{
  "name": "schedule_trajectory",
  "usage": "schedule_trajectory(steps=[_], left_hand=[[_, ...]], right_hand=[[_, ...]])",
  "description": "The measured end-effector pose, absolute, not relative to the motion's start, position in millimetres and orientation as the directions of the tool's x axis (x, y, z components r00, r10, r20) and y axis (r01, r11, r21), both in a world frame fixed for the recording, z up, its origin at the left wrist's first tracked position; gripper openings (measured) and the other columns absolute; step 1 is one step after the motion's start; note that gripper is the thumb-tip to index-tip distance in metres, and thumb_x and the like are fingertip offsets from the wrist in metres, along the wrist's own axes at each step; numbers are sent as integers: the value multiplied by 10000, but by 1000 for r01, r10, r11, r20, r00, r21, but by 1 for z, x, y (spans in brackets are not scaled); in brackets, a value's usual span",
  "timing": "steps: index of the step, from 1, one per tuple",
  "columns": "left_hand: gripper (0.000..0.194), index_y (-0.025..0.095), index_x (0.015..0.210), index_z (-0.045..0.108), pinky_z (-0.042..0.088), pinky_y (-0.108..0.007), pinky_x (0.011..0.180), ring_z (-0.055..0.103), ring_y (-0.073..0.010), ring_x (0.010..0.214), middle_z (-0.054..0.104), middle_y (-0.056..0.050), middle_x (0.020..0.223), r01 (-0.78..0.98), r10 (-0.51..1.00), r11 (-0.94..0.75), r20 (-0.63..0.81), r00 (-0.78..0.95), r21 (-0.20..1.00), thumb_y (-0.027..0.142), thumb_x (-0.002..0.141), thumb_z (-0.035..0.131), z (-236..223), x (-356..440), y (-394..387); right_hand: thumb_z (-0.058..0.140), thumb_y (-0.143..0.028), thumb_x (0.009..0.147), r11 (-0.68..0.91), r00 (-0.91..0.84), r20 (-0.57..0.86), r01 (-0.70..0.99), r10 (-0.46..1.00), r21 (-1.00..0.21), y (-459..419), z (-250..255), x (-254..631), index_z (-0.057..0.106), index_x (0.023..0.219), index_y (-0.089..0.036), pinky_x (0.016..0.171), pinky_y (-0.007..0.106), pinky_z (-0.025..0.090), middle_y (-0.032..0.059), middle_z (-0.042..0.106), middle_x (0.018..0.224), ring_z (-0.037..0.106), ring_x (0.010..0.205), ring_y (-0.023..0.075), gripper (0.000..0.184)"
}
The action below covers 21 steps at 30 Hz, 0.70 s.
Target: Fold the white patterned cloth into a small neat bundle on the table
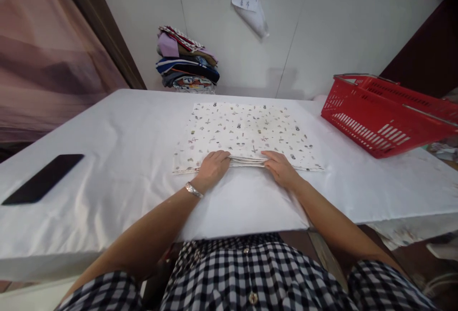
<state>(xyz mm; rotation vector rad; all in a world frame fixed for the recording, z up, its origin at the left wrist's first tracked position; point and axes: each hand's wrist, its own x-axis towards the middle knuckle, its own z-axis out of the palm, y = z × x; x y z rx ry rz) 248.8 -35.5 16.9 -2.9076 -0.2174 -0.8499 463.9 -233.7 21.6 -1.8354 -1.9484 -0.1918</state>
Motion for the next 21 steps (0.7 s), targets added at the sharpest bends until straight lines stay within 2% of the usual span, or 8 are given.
schedule_trajectory(steps=[3, 9, 16, 21], left_hand=[[232, 180, 834, 632, 446, -362, 776, 605, -203, 922, 682, -67, 1024, 157, 110, -987, 540, 834, -41, 181, 938, 424, 16, 249, -35], [244, 171, 827, 643, 457, -356, 791, 608, -205, 929, 684, -66, 1030, 158, 99, -985, 526, 845, -69, 165, 932, 422, 14, 250, -35], [242, 184, 929, 668, 469, -355, 808, 607, -205, 970, 676, -84, 1072, 143, 110, -989, 511, 853, -26, 131, 917, 432, 11, 249, -35], [231, 188, 897, 671, 471, -346, 813, 605, -201, 966, 676, -71, 1075, 122, 79, -991, 492, 867, -54, 119, 901, 450, 12, 248, -37]], right_hand=[[389, -175, 948, 129, -38, 383, 968, 923, -213, -234, 21, 465, 625, 884, -203, 967, 489, 441, 107, 552, 1338, 497, 1224, 251, 246], [389, -192, 959, 152, -40, 420, 960, 907, -237, -233, 18, 467, 615, 889, -204, 960, 471, 451, 104, 580, 1294, 531, 1172, 241, 237], [343, -228, 980, 163, -11, 472, 945, 882, -283, -232, 19, 466, 578, 945, -206, 864, 436, 494, 116, 645, 1070, 585, 1011, 230, 238], [345, -225, 979, 167, 1, 526, 948, 850, -271, -231, 18, 466, 554, 945, -213, 841, 426, 499, 119, 635, 1064, 586, 989, 230, 212]])
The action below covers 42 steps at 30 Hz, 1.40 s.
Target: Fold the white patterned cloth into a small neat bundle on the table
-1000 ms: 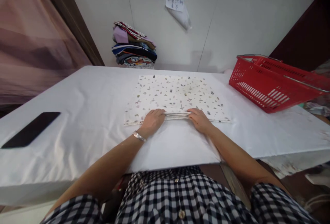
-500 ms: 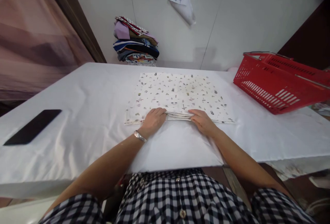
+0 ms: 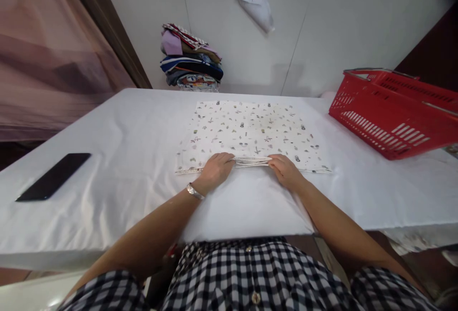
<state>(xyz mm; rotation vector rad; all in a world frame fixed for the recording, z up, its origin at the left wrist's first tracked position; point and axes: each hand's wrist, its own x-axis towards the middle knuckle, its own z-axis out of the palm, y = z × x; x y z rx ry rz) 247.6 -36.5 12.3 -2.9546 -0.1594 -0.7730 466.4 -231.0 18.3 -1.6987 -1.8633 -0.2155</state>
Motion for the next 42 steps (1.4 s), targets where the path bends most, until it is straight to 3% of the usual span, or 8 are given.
schedule_trajectory(steps=[8, 12, 20, 28, 33, 37, 42], left_hand=[[238, 178, 888, 669, 472, -358, 779, 600, -207, 946, 680, -71, 1048, 184, 115, -979, 509, 853, -88, 128, 916, 438, 12, 251, -37], [270, 179, 887, 677, 482, -375, 802, 596, -203, 959, 671, -81, 1069, 126, 92, -991, 474, 876, -41, 117, 910, 415, 9, 252, -38], [224, 200, 968, 667, 470, -408, 853, 576, -241, 1032, 639, -94, 1144, 101, 97, -995, 412, 906, 13, 364, 904, 527, 19, 246, -42], [219, 192, 881, 655, 467, -370, 814, 591, -210, 977, 663, -76, 1083, 126, 104, -992, 457, 884, -17, 157, 914, 441, 19, 250, -41], [221, 188, 876, 656, 466, -387, 883, 565, -227, 1098, 642, -85, 1174, 102, 70, -994, 513, 856, -36, 151, 909, 440, 26, 243, -41], [248, 191, 845, 664, 475, -391, 874, 580, -217, 1060, 656, -72, 1154, 73, 48, -997, 479, 877, -34, 155, 916, 429, 29, 240, -43], [223, 192, 870, 670, 469, -409, 874, 580, -220, 1027, 678, -66, 1085, 30, 26, -1000, 463, 886, -2, 154, 906, 453, 28, 241, -38]], right_hand=[[363, -214, 974, 186, -12, 528, 942, 849, -278, -230, 17, 470, 542, 950, -218, 858, 425, 495, 115, 629, 1083, 584, 1005, 229, 180], [364, -234, 976, 172, 13, 529, 938, 848, -300, -230, 18, 470, 548, 955, -218, 851, 426, 497, 115, 629, 1086, 590, 989, 230, 186], [350, -254, 977, 147, 44, 502, 931, 864, -334, -229, 16, 472, 560, 954, -225, 872, 440, 497, 112, 629, 1093, 589, 1015, 239, 213], [344, -246, 983, 135, 50, 502, 935, 863, -326, -229, 18, 472, 553, 938, -212, 863, 424, 485, 121, 628, 1082, 581, 1017, 234, 217], [333, -214, 980, 139, 8, 477, 952, 879, -273, -229, 22, 469, 574, 886, -201, 897, 441, 466, 124, 610, 1170, 552, 1085, 235, 259], [356, -193, 967, 131, -9, 504, 969, 864, -208, -230, 20, 466, 606, 876, -199, 942, 477, 447, 122, 596, 1227, 517, 1152, 251, 267], [366, -155, 952, 133, -37, 467, 975, 883, -176, -230, 17, 464, 625, 874, -193, 878, 442, 474, 114, 652, 1072, 567, 1029, 239, 273]])
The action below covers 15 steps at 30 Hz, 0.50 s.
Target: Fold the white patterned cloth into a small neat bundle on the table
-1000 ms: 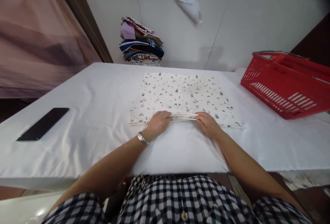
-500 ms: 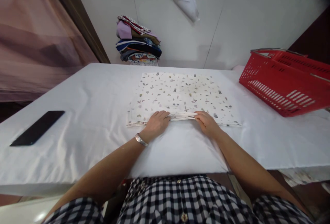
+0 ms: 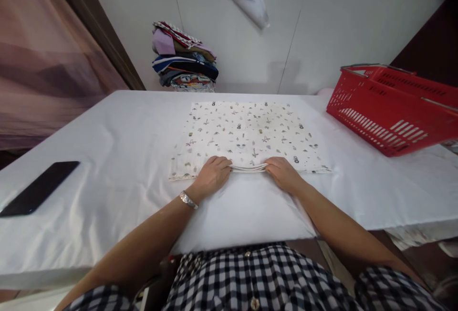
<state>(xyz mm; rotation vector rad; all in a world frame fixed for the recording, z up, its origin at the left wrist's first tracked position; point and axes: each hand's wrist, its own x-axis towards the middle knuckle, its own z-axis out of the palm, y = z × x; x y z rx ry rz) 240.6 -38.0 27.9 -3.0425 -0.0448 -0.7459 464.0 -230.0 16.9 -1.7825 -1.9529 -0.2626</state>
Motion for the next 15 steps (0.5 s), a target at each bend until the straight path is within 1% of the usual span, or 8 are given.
schedule_trajectory(steps=[3, 6, 9, 12, 15], left_hand=[[213, 201, 877, 672, 460, -421, 886, 566, -225, 1049, 678, -62, 1086, 24, 33, -999, 458, 888, 25, 149, 896, 467, 28, 240, -36], [220, 201, 864, 671, 454, -427, 893, 560, -226, 1055, 667, -59, 1126, 20, 28, -1000, 457, 889, 22, 138, 894, 463, 28, 240, -35], [216, 195, 850, 666, 454, -425, 895, 559, -229, 1060, 656, -59, 1155, 31, 36, -999, 464, 885, 18, 142, 895, 462, 27, 240, -36], [198, 197, 846, 669, 459, -426, 899, 562, -230, 1060, 658, -67, 1136, 52, 82, -996, 478, 875, 75, 155, 883, 479, 26, 241, -35], [173, 202, 847, 674, 463, -429, 910, 571, -230, 1051, 664, -69, 1106, 69, 137, -985, 482, 865, 157, 166, 860, 506, 25, 242, -34]], right_hand=[[373, -145, 944, 113, -27, 427, 978, 904, -177, -230, 17, 463, 630, 879, -201, 877, 437, 469, 106, 652, 1060, 577, 1009, 236, 271], [376, -153, 944, 122, -44, 381, 975, 923, -183, -231, 18, 461, 631, 893, -207, 898, 445, 462, 104, 635, 1137, 562, 1076, 241, 265], [413, -203, 946, 151, -70, 384, 971, 921, -186, -231, 19, 460, 622, 889, -208, 928, 460, 450, 105, 611, 1204, 542, 1126, 249, 217], [485, -275, 930, 141, -66, 383, 975, 921, -170, -231, 18, 459, 614, 895, -201, 939, 471, 446, 118, 598, 1216, 532, 1140, 266, 153], [458, -267, 946, 110, -40, 395, 982, 918, -156, -228, 15, 460, 618, 922, -203, 927, 461, 457, 118, 609, 1179, 541, 1124, 255, 174]])
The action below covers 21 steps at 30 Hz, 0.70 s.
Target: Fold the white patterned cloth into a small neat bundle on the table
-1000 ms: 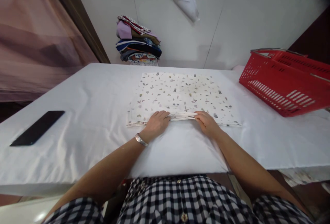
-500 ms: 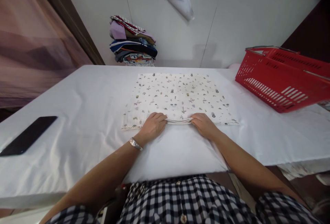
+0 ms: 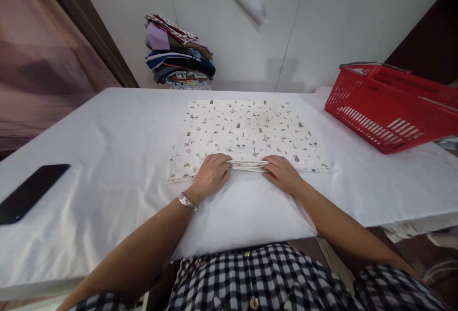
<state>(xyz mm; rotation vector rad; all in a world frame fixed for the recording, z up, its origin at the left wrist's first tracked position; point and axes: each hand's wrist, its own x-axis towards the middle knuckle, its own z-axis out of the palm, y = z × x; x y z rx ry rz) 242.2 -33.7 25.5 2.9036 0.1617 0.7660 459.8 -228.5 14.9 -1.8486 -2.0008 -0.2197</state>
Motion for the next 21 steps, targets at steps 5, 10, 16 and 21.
schedule_trajectory(steps=[5, 10, 16, 21], left_hand=[[173, 204, 830, 677, 466, -427, 903, 582, -228, 1029, 674, -65, 1073, 72, 157, -980, 501, 851, 184, 155, 847, 512, 25, 244, -33], [187, 190, 820, 670, 466, -424, 884, 569, -237, 1034, 669, -69, 1091, 55, 95, -994, 521, 848, 92, 168, 881, 495, 27, 243, -35], [194, 190, 841, 671, 465, -415, 871, 568, -232, 1014, 671, -65, 1085, 38, 69, -997, 533, 843, 70, 171, 897, 486, 27, 242, -36], [190, 197, 826, 666, 463, -405, 884, 564, -226, 1035, 669, -54, 1081, 80, 160, -982, 529, 833, 171, 176, 887, 488, 23, 243, -35]], right_hand=[[409, -197, 955, 103, -36, 491, 989, 871, -109, -227, 12, 459, 629, 898, -204, 928, 457, 452, 122, 607, 1192, 522, 1148, 256, 227], [426, -193, 949, 82, -32, 531, 994, 847, -70, -229, 14, 458, 641, 889, -210, 859, 425, 467, 109, 637, 1103, 553, 1057, 246, 223], [393, -188, 958, 92, -46, 517, 994, 855, -64, -228, 8, 459, 638, 961, -204, 757, 377, 481, 104, 664, 1002, 590, 903, 215, 246], [430, -232, 956, 98, -57, 486, 993, 872, -60, -228, 7, 460, 620, 1032, -197, 805, 398, 481, 106, 662, 1049, 579, 974, 233, 207]])
